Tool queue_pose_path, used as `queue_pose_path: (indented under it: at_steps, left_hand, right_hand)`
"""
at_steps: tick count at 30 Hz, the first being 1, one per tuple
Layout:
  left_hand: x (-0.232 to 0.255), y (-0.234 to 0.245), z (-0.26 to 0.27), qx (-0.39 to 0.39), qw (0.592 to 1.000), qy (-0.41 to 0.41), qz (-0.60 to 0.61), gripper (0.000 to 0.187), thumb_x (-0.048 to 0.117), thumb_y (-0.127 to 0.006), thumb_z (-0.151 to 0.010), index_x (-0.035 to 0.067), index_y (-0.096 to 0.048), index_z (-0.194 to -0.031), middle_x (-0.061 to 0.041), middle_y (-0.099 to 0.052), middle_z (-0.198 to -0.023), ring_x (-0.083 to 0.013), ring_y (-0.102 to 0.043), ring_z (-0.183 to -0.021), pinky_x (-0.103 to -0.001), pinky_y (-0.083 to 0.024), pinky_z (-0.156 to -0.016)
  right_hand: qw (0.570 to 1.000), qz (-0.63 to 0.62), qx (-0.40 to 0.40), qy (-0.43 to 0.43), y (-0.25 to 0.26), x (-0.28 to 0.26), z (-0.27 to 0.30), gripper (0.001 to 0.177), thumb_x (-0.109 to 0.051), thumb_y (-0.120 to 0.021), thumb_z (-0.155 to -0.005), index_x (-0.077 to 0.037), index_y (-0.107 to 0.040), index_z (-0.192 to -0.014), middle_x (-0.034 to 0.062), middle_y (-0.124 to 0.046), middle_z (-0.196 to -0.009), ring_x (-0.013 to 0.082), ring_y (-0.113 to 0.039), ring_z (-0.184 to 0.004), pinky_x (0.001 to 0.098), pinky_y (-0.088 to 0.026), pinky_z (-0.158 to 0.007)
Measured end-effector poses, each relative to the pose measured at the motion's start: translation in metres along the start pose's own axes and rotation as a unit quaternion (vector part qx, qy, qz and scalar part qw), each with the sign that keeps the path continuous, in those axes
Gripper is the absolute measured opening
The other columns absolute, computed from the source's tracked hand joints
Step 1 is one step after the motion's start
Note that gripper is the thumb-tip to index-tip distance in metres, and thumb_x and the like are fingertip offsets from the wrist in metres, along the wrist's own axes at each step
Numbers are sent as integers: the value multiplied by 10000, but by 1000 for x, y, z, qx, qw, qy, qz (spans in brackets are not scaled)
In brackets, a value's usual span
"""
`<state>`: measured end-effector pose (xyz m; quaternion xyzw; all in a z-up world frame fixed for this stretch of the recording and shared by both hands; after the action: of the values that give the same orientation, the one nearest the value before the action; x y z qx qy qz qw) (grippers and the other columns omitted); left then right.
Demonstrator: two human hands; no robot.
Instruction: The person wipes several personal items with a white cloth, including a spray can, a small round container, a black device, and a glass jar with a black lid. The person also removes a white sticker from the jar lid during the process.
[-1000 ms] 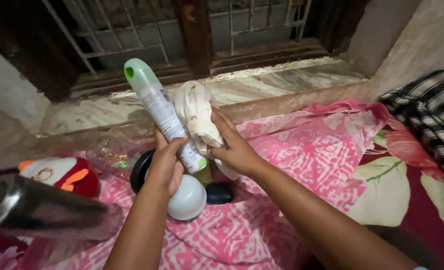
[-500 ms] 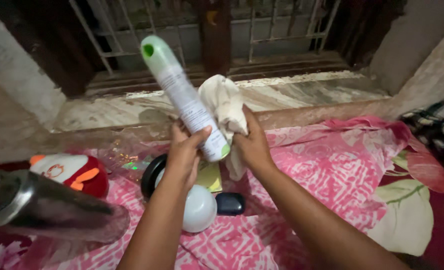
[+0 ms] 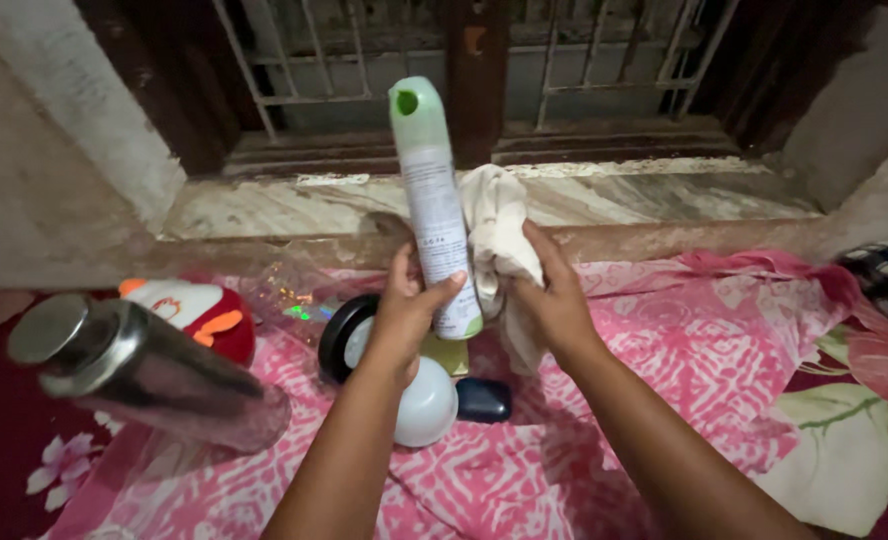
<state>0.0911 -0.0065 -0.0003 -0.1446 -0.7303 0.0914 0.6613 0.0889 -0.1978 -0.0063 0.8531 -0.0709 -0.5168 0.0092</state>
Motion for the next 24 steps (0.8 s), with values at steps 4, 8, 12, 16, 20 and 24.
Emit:
queue_pose_path:
  at_steps: [4,8,12,16,20,24]
  left_hand:
    - [15,-2,4,2,1000,-14,-17,669,157,-750,-860,77,-443,-1449,-88,-678,-1260,-185,-658,-1134,-344,-522,-963]
    - [27,-3,11,40,999,22,-9,611,294,-715,-893,75,-491,-1417,-87,-690,-1238,-183,-677,-1090,-345,-549,-908]
    - [19,-1,11,63,993,103,10,577,412,-627,-931,105,-533,-1411,-118,-665,-1150,-243,-651,-957,-420,-528,-746]
    - [2,8,4,34,995,78,47,572,417,-592,-933,180,-485,-1442,-26,-656,-1251,-172,-657,-1078,-390,-574,-814]
    - [-3,14,-3,9,998,37,59,619,428,-627,-949,194,-450,-1495,-21,-652,-1343,-161,-648,-1172,-334,-551,-899]
    - [1,15,3,28,991,104,79,689,534,-617,-892,238,-440,-1488,-12,-622,-1301,-167,-637,-1108,-357,-567,-818]
  right_hand:
    - [987,-75,59,-128,8,-18,-8,628,-11,-592,-844,-108,-557,-1464,122,-655,-1316,211,-656,-1123,308,-531,-947]
    - [992,-102,56,-58,13,-44,-6,559,-24,-590,-902,-81,-568,-1458,60,-673,-1292,160,-639,-1153,285,-512,-982]
    - [986,-159,21,-50,5,-57,-1,604,-32,-615,-899,-67,-530,-1496,76,-653,-1325,167,-626,-1177,296,-498,-1011]
    - [989,-124,-65,-36,-11,-59,8,705,-66,-638,-892,-71,-423,-1564,79,-603,-1393,169,-581,-1246,310,-465,-1058]
    - [988,-103,-115,-17,-25,-59,13,749,-118,-663,-916,-60,-351,-1595,107,-537,-1488,192,-514,-1359,334,-400,-1135]
    - [991,-64,-119,-9,-22,-57,11,729,-144,-665,-931,-56,-369,-1592,114,-514,-1539,201,-493,-1402,338,-372,-1166]
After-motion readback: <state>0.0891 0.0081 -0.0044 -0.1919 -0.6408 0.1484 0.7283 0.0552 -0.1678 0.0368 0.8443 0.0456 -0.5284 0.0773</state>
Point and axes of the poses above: each hand's wrist, its own z-axis away from the middle knuckle, its own y-axis out of the back of the hand, x = y × z, the point moved 2 cm from there along -z, towards the middle knuckle
